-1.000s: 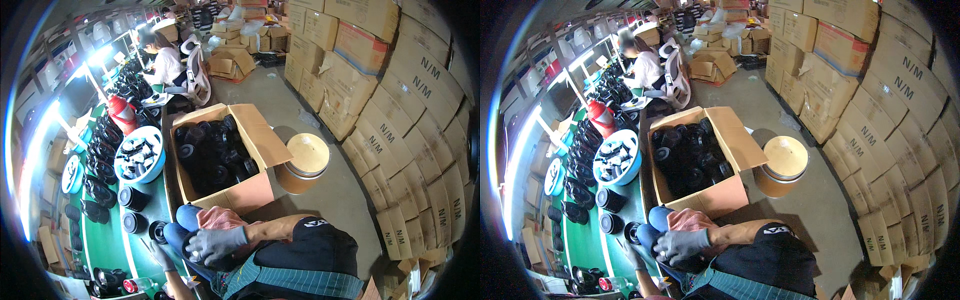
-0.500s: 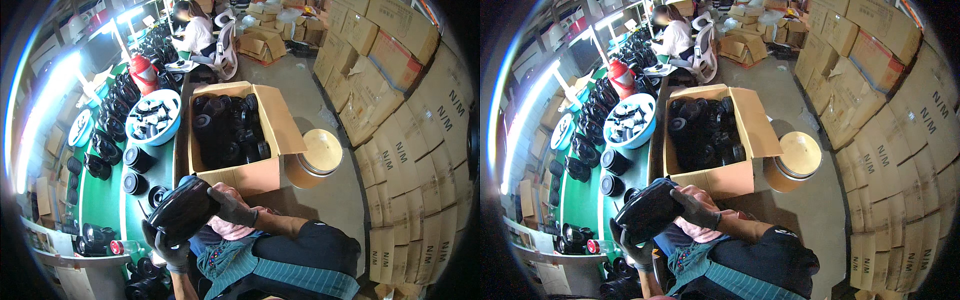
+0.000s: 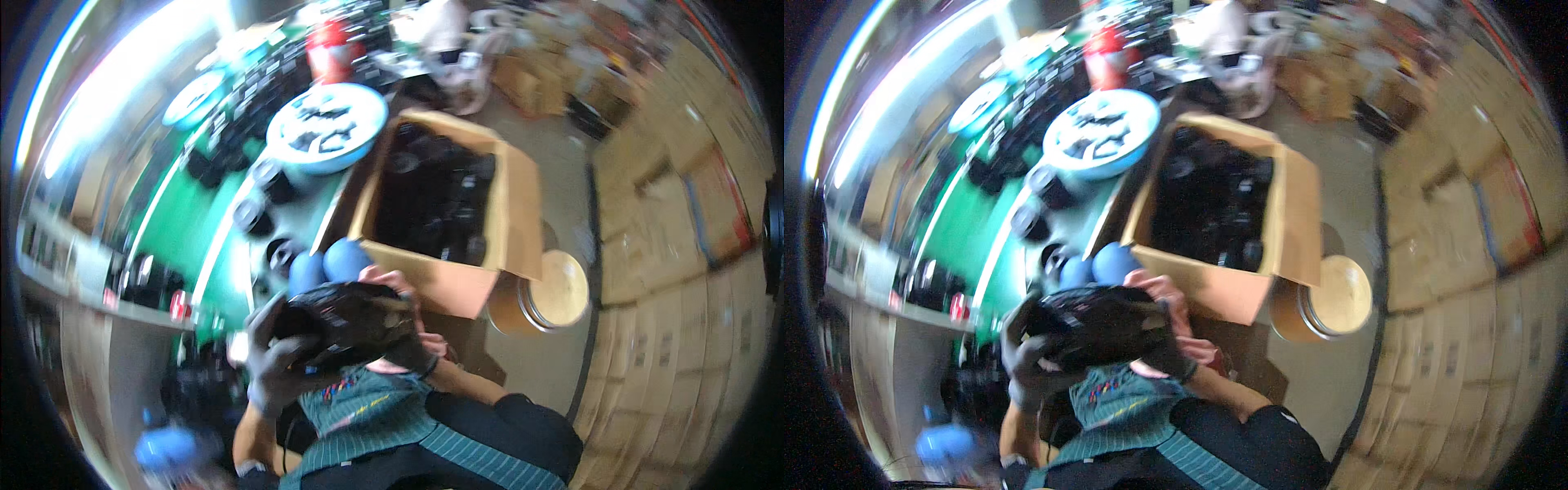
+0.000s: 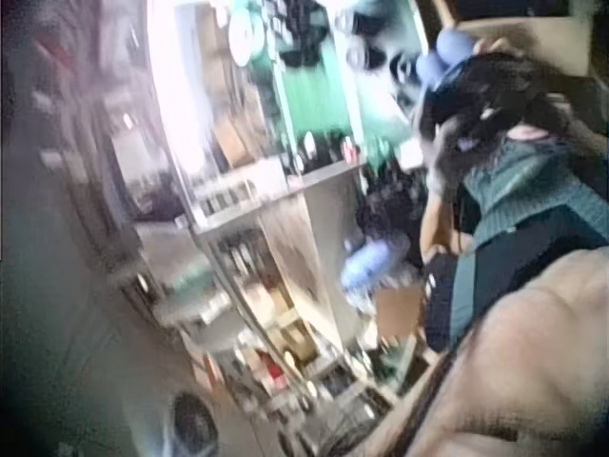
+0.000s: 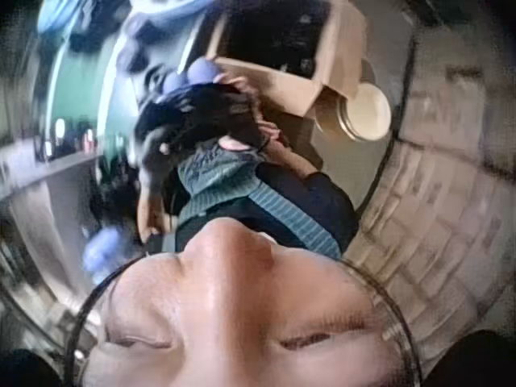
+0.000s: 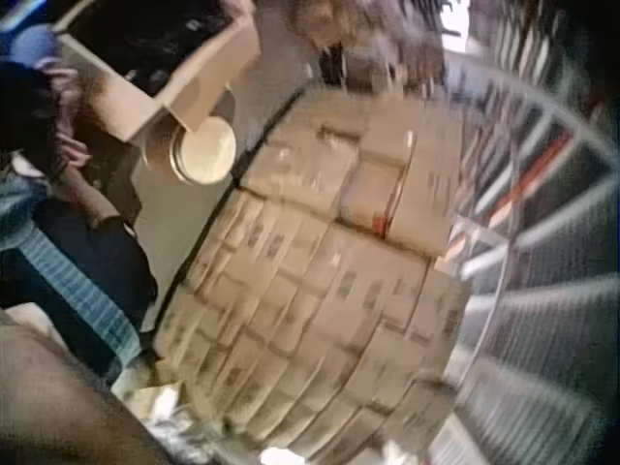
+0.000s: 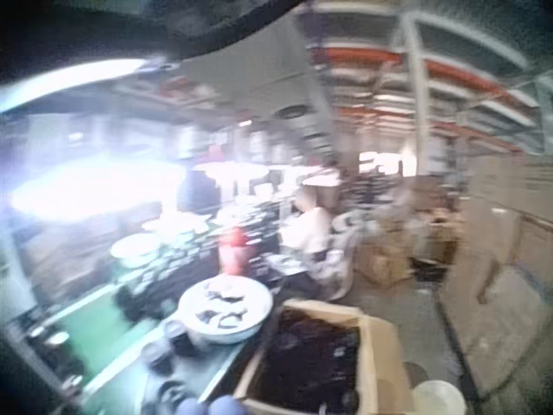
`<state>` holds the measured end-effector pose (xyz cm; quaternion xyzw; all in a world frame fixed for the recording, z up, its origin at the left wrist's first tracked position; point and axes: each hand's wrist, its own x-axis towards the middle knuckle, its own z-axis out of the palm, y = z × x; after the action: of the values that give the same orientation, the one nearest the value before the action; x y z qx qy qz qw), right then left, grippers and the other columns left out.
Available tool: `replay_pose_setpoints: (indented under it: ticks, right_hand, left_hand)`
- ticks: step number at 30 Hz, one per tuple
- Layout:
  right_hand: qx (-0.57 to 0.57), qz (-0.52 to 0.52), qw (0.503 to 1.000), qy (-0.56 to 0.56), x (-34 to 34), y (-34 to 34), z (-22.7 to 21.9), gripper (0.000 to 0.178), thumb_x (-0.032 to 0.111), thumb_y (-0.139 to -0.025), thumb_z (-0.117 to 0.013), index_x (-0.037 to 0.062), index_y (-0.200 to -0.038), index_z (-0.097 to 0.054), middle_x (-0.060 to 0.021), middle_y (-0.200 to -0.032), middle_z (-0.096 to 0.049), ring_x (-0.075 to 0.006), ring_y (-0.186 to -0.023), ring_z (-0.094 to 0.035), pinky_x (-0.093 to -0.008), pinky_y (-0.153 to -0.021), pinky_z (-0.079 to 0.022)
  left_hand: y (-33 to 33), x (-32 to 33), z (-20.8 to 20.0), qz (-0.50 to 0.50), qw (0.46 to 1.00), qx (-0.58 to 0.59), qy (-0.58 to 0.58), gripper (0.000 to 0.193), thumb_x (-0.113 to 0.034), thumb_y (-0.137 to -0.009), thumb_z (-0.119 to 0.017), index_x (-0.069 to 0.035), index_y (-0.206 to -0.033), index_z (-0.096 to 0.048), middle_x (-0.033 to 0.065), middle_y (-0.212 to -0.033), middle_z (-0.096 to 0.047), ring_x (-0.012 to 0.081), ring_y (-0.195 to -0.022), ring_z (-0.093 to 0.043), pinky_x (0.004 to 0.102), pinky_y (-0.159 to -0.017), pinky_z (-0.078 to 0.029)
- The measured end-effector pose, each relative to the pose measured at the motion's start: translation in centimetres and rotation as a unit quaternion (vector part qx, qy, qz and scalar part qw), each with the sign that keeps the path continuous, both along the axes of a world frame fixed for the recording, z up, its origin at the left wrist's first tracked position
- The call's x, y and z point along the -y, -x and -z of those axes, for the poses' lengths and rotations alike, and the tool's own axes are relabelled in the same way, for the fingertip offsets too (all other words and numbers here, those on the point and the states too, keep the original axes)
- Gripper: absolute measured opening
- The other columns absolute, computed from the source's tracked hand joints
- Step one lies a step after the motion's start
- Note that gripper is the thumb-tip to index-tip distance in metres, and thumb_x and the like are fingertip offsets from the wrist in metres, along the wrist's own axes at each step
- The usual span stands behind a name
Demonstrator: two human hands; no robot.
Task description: The person sits on the floor and repeatedly picks up black cylindrical containers and circular lids from a nearby box and table. They wipe the containers with a cloth, insert a metal rod into the lid, and place the lid onto the container before setting the assembled unit aside.
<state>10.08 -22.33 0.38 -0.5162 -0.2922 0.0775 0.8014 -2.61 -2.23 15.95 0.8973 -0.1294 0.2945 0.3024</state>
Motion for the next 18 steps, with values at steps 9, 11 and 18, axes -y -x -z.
replay_pose_setpoints:
  ticks: [9, 11, 18]
  right_hand:
    - [-0.224, -0.027, 0.974, 0.033, -0.3, 0.0, 0.4, 0.064, 0.023, -0.096, -0.079, 0.0030, -0.147, -0.045, -0.0140, -0.144, -0.056, -0.0252, -0.131, -0.059, -0.0420, -0.116, -0.046]
    - [-0.018, 0.084, 0.983, 0.162, 0.7, -1.9, 2.8, 0.072, 0.025, -0.094, -0.082, 0.0023, -0.150, -0.042, -0.0154, -0.148, -0.055, -0.0279, -0.135, -0.058, -0.0453, -0.122, -0.040]
    - [-0.508, -0.155, 0.819, -0.217, -1.6, -5.8, 1.5, 0.077, 0.057, -0.096, -0.068, 0.0130, -0.156, -0.047, -0.0130, -0.157, -0.053, -0.0319, -0.145, -0.051, -0.0550, -0.123, -0.040]
  left_hand:
    - [2.6, -4.8, -1.8, -0.066, 0.994, 0.019, 0.082, 0.075, -0.033, -0.057, -0.105, -0.012, -0.122, -0.074, 0.0265, -0.151, -0.054, 0.0414, -0.134, -0.058, 0.0509, -0.111, -0.049]
    - [2.6, -7.4, 0.1, -0.222, 0.958, 0.125, 0.130, 0.061, -0.026, -0.076, -0.090, -0.005, -0.129, -0.068, 0.0204, -0.140, -0.061, 0.0346, -0.125, -0.062, 0.0438, -0.106, -0.051]
    - [-6.2, -21.6, 5.8, -0.474, 0.868, 0.127, -0.076, 0.048, -0.032, -0.082, -0.095, -0.004, -0.117, -0.076, 0.0237, -0.142, -0.063, 0.0404, -0.131, -0.059, 0.0467, -0.111, -0.048]
